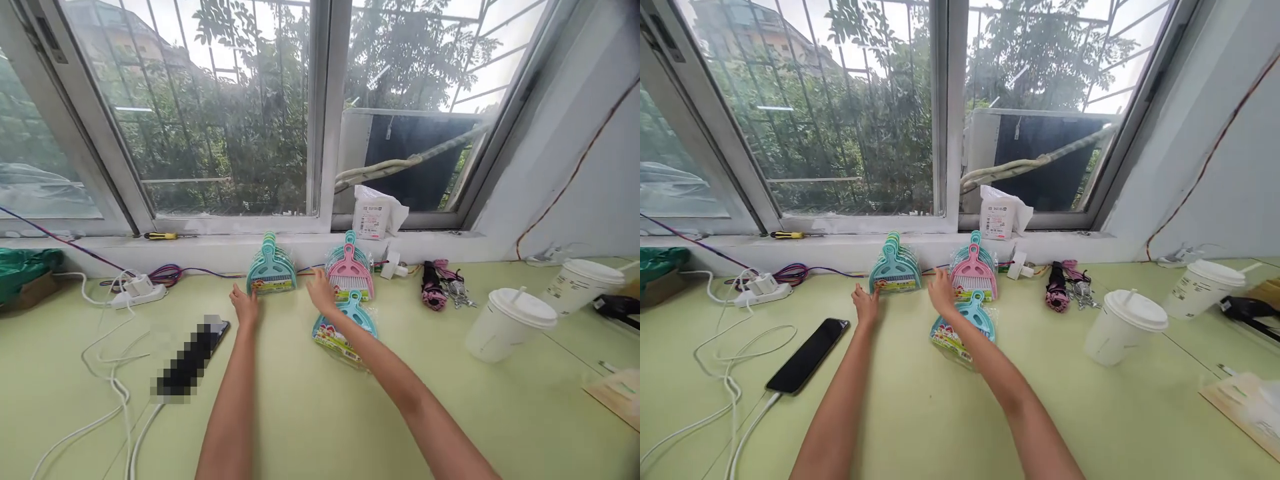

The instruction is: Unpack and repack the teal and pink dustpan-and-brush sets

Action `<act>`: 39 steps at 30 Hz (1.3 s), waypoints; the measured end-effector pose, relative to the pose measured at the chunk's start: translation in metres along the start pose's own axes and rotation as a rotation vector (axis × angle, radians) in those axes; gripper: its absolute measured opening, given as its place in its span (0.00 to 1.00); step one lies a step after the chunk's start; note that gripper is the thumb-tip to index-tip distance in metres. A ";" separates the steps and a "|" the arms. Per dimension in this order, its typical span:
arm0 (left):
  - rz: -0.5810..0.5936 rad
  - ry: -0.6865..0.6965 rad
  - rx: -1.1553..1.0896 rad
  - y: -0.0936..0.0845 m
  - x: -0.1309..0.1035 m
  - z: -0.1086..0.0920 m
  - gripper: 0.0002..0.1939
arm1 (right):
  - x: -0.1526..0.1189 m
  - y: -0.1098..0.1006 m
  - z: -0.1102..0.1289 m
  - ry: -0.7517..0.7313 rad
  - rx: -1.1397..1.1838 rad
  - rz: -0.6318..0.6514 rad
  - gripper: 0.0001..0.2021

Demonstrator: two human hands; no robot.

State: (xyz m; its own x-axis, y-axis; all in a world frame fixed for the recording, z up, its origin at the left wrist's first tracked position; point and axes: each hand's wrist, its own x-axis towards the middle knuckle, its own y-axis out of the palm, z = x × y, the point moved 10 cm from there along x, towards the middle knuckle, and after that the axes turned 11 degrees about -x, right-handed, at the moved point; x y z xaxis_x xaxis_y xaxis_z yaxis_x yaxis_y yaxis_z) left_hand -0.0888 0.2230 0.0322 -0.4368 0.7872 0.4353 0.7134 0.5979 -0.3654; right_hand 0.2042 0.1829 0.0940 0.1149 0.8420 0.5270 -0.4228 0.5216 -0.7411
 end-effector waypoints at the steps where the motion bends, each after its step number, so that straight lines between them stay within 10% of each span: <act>1: -0.024 0.009 -0.020 -0.005 -0.004 -0.003 0.34 | -0.011 -0.020 -0.020 0.043 0.002 -0.053 0.18; 5: -0.181 0.068 -0.036 -0.035 -0.030 -0.020 0.25 | -0.073 -0.089 -0.119 0.295 -0.165 -0.132 0.14; 10: -0.140 0.114 -0.073 -0.043 -0.064 -0.039 0.14 | -0.131 -0.101 -0.178 0.386 -0.278 0.239 0.19; 17: 0.599 -0.095 -0.391 0.025 -0.139 -0.064 0.18 | -0.151 -0.080 -0.138 0.358 -0.005 0.328 0.11; 23: 1.050 -0.425 -0.683 0.024 -0.215 -0.095 0.30 | -0.164 -0.080 -0.115 0.438 0.276 0.187 0.09; 28: 1.030 -0.496 -0.895 0.015 -0.234 -0.105 0.34 | -0.174 -0.092 -0.100 0.392 0.324 0.095 0.14; 33: 0.776 -0.477 -0.935 0.011 -0.218 -0.100 0.41 | -0.186 -0.148 -0.061 0.173 0.147 -0.172 0.19; 39: 0.584 -0.469 -1.045 -0.002 -0.200 -0.095 0.52 | -0.197 -0.103 -0.037 0.244 0.506 0.214 0.24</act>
State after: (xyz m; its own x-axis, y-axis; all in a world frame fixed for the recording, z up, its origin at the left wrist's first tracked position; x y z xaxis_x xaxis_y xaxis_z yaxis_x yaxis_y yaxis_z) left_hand 0.0489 0.0504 0.0239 0.0859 0.9960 0.0226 0.8589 -0.0855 0.5049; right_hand 0.2582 -0.0315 0.0512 0.1578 0.9595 0.2334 -0.8277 0.2574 -0.4987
